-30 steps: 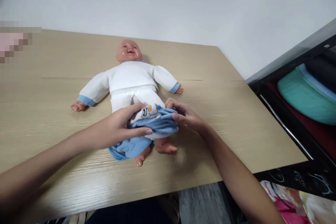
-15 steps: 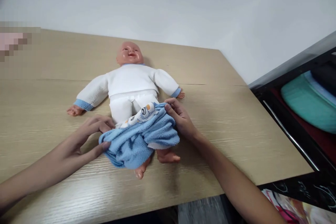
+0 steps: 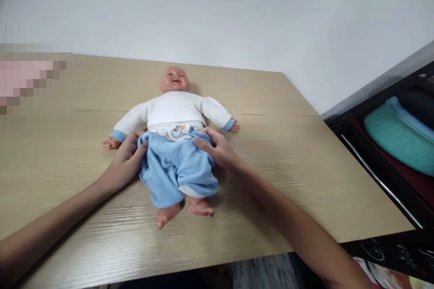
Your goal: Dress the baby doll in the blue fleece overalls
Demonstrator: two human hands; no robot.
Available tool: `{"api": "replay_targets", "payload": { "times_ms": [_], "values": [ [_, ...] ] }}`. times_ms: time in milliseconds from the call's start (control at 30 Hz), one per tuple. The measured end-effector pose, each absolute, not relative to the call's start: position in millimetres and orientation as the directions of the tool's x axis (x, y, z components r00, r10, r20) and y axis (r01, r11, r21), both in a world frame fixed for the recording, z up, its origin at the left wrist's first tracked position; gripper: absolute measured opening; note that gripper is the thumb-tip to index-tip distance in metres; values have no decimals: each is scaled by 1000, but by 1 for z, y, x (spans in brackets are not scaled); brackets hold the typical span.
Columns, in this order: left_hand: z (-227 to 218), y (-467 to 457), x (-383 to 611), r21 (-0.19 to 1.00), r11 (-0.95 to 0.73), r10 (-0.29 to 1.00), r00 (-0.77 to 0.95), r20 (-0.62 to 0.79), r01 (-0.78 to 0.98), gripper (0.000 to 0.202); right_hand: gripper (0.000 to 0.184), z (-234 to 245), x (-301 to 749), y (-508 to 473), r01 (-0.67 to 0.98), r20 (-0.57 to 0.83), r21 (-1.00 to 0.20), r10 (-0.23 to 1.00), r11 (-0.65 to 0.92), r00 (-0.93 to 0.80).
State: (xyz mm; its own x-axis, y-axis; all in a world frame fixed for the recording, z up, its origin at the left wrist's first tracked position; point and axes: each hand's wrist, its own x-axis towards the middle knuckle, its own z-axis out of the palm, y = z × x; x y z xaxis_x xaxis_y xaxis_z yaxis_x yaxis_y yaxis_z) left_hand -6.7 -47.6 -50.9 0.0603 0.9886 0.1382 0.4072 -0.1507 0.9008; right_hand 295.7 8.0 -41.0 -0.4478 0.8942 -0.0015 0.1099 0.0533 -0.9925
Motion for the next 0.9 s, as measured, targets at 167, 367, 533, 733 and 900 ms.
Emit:
{"api": "replay_targets", "payload": {
  "times_ms": [167, 367, 533, 733, 900],
  "values": [
    [-41, -42, -13, 753, -388, 918, 148, 369, 531, 26, 35, -36, 294, 17, 102, 214, -953, 873, 285, -438],
    [-45, 0, -17, 883, -205, 970, -34, 241, 421, 20, 45, -49, 272, 52, 67, 170, -977, 937, 200, -305],
    [-43, 24, -16, 929, -183, 982, 16, 188, 323, 32, 44, -48, 269, 64, 162, 222, -952, 949, 261, -223],
    [-38, 24, -15, 812, -408, 906, 77, 415, 417, 21, 30, -26, 278, 60, 360, 376, -807, 877, 468, -298],
    [-33, 44, -17, 907, -202, 978, 39, 203, 370, 26, 35, -34, 262, 91, 190, 307, -911, 911, 365, -276]
  ]
}}
